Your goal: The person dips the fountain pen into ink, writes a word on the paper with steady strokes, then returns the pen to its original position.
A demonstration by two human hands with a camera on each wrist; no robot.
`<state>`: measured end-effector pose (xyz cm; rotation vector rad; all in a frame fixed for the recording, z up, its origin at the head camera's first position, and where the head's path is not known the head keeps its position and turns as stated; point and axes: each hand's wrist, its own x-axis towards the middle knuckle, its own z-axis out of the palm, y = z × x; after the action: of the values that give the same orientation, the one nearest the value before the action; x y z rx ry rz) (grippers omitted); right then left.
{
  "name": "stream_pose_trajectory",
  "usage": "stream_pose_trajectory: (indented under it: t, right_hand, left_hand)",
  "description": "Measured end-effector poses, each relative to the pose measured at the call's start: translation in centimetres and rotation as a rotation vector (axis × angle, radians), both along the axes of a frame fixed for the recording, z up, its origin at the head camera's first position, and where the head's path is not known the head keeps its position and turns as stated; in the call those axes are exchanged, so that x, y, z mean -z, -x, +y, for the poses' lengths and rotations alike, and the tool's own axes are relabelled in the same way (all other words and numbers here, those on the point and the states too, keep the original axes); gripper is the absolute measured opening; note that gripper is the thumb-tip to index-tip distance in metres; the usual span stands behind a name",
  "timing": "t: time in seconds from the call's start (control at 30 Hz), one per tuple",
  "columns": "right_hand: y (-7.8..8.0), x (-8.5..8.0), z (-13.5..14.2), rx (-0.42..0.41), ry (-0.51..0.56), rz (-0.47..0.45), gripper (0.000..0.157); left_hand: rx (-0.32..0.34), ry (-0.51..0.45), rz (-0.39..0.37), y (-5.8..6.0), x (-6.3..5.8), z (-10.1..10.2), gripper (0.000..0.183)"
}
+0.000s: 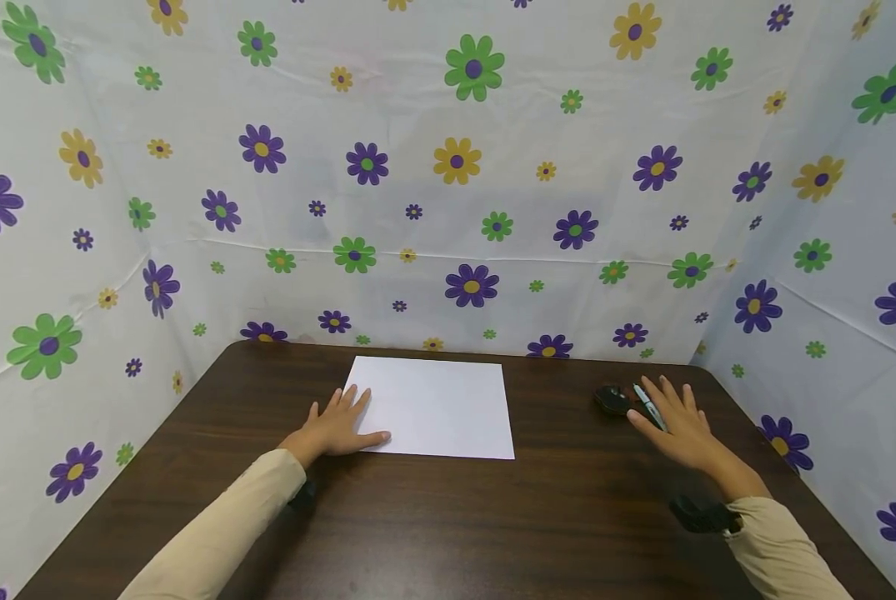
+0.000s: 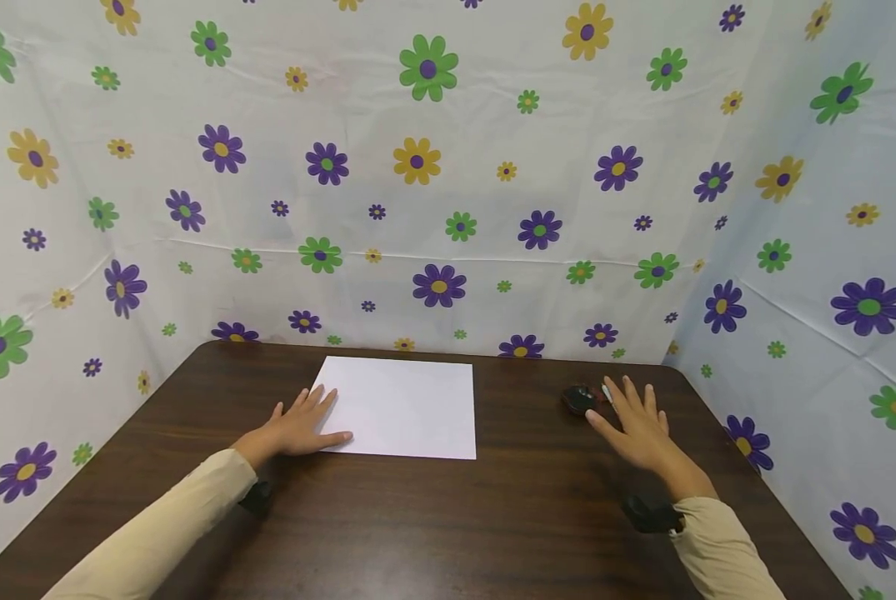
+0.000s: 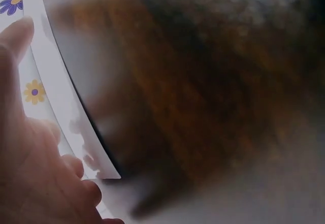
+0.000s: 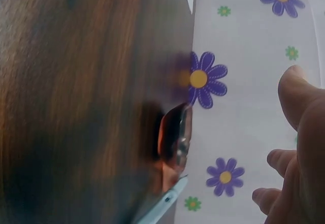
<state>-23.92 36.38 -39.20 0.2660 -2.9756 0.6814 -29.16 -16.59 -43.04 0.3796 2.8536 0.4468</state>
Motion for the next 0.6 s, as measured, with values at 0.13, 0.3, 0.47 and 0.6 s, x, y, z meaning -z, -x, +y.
stream_pose_trajectory:
  t: [0.13, 0.3, 0.47, 0.6]
  right_hand:
    - [0.1, 0.7, 0.6, 0.017, -0.007, -0.003, 0.079]
    - [0.8, 1.7, 1.1, -0.001, 0.019, 0.023, 0.077]
    - [1.6, 2.9, 1.7, -0.023, 0.063, 0.042, 0.074]
    - [2.2, 3.6, 2.1, -0.003, 0.071, 0.045, 0.074]
  left_hand:
    - [0.008, 0.013, -0.04, 0.3, 0.6, -0.3, 0.106]
    - [0.003, 0.02, -0.046, 0.9, 1.7, -0.7, 0.113]
    - [0.008, 0.025, -0.06, 1.1, 1.8, -0.7, 0.114]
    - [0.014, 0.017, -0.073, 0.8, 1.1, -0.4, 0.112]
